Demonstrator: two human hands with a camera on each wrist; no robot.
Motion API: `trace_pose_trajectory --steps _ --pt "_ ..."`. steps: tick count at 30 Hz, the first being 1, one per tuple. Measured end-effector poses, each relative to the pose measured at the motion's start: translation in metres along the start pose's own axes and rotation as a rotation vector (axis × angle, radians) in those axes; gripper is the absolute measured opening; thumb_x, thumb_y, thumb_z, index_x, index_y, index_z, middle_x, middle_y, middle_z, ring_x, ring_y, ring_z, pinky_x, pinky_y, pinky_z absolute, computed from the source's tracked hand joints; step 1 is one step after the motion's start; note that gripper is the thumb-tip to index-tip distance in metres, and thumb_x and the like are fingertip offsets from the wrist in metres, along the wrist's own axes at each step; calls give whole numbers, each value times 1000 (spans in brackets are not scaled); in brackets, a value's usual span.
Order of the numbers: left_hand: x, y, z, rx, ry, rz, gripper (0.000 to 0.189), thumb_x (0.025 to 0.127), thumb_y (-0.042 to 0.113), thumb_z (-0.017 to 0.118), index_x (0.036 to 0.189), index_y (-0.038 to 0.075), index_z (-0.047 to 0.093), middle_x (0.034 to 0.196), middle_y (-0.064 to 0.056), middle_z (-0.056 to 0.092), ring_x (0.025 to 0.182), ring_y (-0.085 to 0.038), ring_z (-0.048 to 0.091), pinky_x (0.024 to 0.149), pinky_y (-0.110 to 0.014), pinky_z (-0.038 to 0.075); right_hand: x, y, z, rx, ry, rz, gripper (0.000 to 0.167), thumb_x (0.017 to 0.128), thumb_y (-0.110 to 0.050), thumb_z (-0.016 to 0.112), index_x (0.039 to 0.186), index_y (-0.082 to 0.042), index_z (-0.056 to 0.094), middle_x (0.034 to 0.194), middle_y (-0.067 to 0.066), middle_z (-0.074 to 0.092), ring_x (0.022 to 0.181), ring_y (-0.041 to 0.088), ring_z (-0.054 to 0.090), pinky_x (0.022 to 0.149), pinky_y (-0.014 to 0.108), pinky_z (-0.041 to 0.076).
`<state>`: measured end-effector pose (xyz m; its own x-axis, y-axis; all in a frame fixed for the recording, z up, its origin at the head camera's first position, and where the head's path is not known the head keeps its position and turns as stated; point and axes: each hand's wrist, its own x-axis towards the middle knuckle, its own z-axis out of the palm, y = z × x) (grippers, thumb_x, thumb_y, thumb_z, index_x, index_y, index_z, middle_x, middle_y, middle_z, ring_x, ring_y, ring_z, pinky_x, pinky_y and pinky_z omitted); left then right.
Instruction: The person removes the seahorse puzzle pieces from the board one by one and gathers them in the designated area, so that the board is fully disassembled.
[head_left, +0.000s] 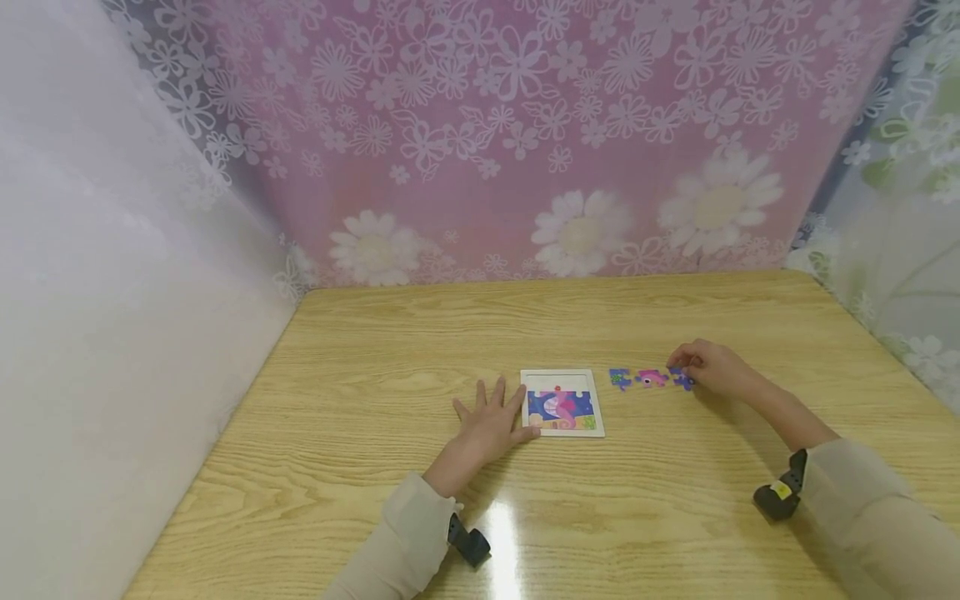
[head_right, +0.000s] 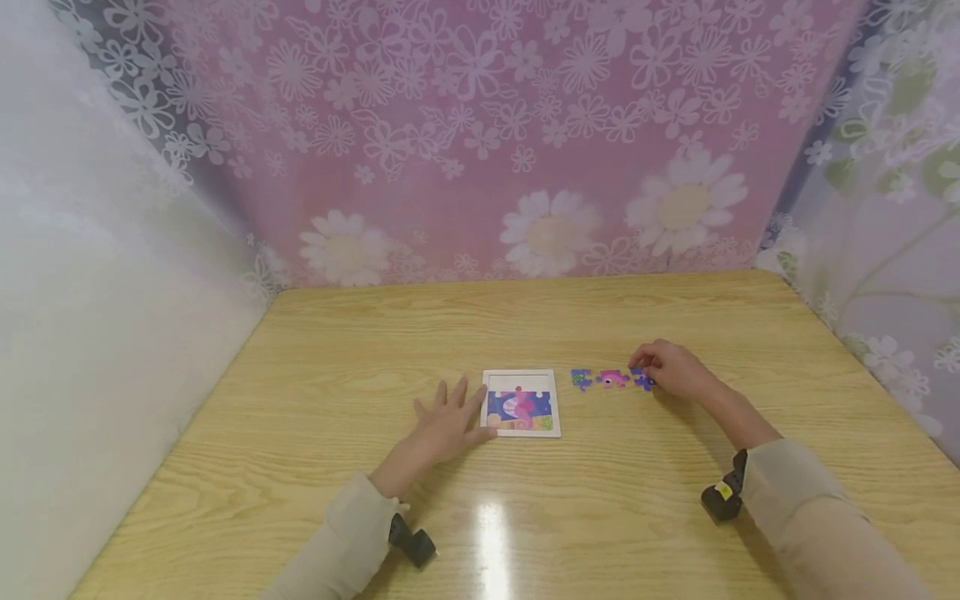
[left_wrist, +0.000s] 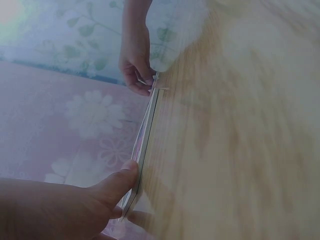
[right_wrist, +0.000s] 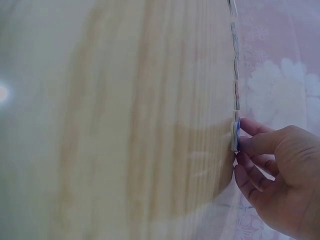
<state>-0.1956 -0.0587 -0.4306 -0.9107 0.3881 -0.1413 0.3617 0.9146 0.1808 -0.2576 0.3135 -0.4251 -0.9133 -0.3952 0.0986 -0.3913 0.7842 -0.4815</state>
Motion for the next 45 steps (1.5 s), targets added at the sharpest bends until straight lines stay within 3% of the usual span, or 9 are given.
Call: trace_pose_trajectory --steps 24,31,45 --pt "-1 2 -1 -7 -10 -4 73 87 60 43 147 22 25 150 -14 16 133 -43 9 91 -71 16 2 -1 0 -4 13 -16 15 84 10 55 91 1 65 84 10 59 77 25 53 63 37 43" --pt "-1 1 0 -5 7 -1 73 87 60 44 147 21 26 149 -15 18 133 -43 10 91 -71 17 5 -21 -5 -40 79 -98 13 83 6 62 92 -2 66 82 7 56 74 23 53 58 35 43" --pt "-2 2 -1 -7 3 0 73 87 60 43 147 22 26 150 -14 18 133 -43 10 90 -71 16 19 -68 3 25 70 -195 17 83 8 59 95 -3 66 86 3 55 75 19 53 58 29 45"
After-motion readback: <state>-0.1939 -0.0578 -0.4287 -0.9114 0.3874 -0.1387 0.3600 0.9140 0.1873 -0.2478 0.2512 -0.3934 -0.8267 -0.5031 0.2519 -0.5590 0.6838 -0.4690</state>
